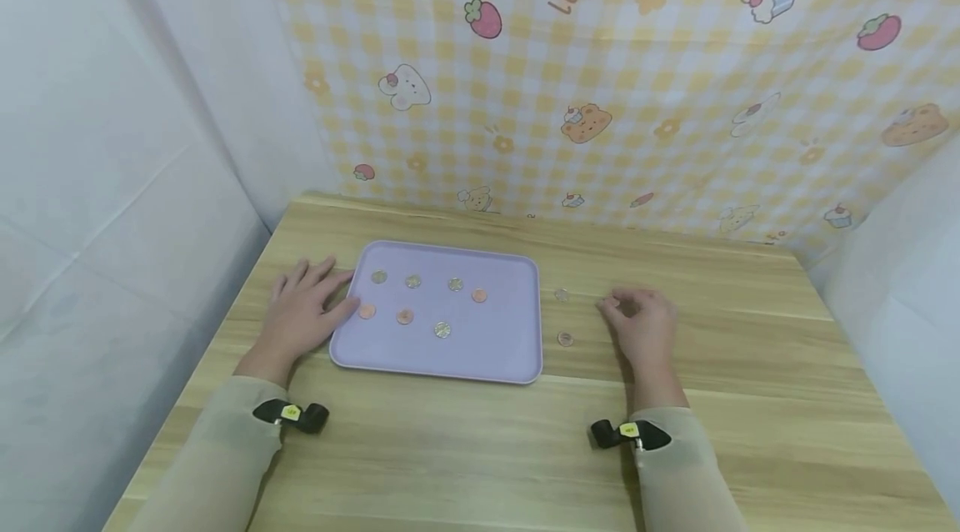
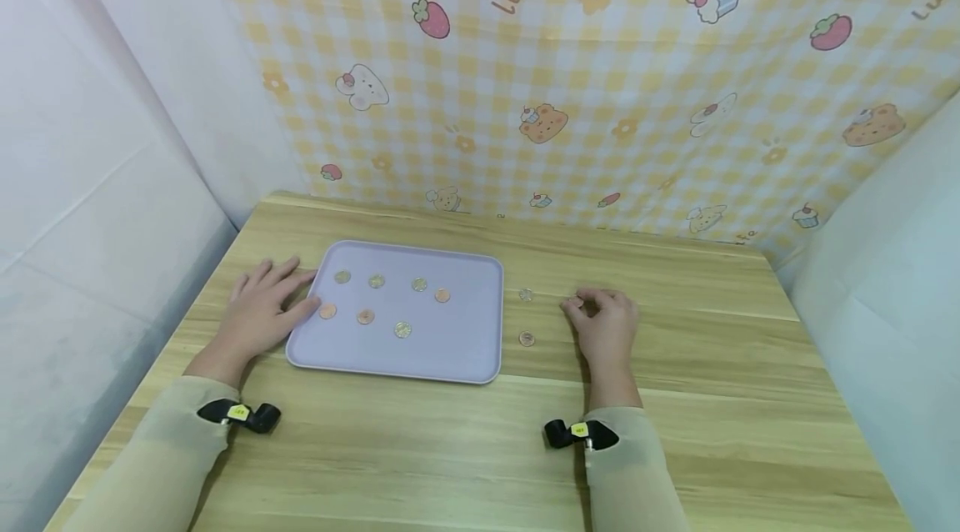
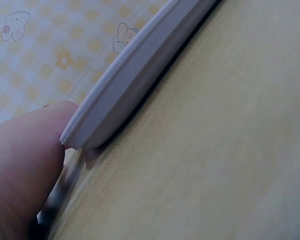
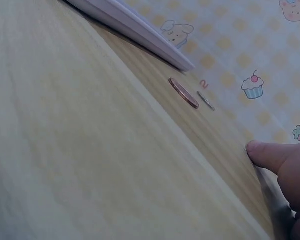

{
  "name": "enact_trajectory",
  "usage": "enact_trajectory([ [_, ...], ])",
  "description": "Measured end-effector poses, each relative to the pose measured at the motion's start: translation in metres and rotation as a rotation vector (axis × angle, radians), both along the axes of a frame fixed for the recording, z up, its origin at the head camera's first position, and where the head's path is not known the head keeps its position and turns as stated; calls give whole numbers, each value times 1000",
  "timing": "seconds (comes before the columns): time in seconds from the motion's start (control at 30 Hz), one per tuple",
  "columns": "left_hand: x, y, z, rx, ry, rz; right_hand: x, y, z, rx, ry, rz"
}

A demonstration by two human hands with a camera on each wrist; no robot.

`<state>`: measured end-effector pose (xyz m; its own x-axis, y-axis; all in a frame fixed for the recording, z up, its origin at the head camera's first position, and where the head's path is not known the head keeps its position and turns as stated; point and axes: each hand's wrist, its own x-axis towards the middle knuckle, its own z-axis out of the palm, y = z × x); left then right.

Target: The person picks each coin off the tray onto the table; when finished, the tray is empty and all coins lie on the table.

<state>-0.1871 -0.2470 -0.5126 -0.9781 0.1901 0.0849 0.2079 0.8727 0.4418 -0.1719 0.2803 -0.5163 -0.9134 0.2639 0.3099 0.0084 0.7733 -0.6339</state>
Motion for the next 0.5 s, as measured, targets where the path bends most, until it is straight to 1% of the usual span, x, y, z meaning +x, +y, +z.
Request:
enact_trajectory([
  [0.2, 0, 1, 1, 3, 4, -3, 0, 1, 1, 13, -61, -15],
  [0.5, 0, 0, 1, 7, 0, -2, 4, -4, 6, -9, -149, -25],
])
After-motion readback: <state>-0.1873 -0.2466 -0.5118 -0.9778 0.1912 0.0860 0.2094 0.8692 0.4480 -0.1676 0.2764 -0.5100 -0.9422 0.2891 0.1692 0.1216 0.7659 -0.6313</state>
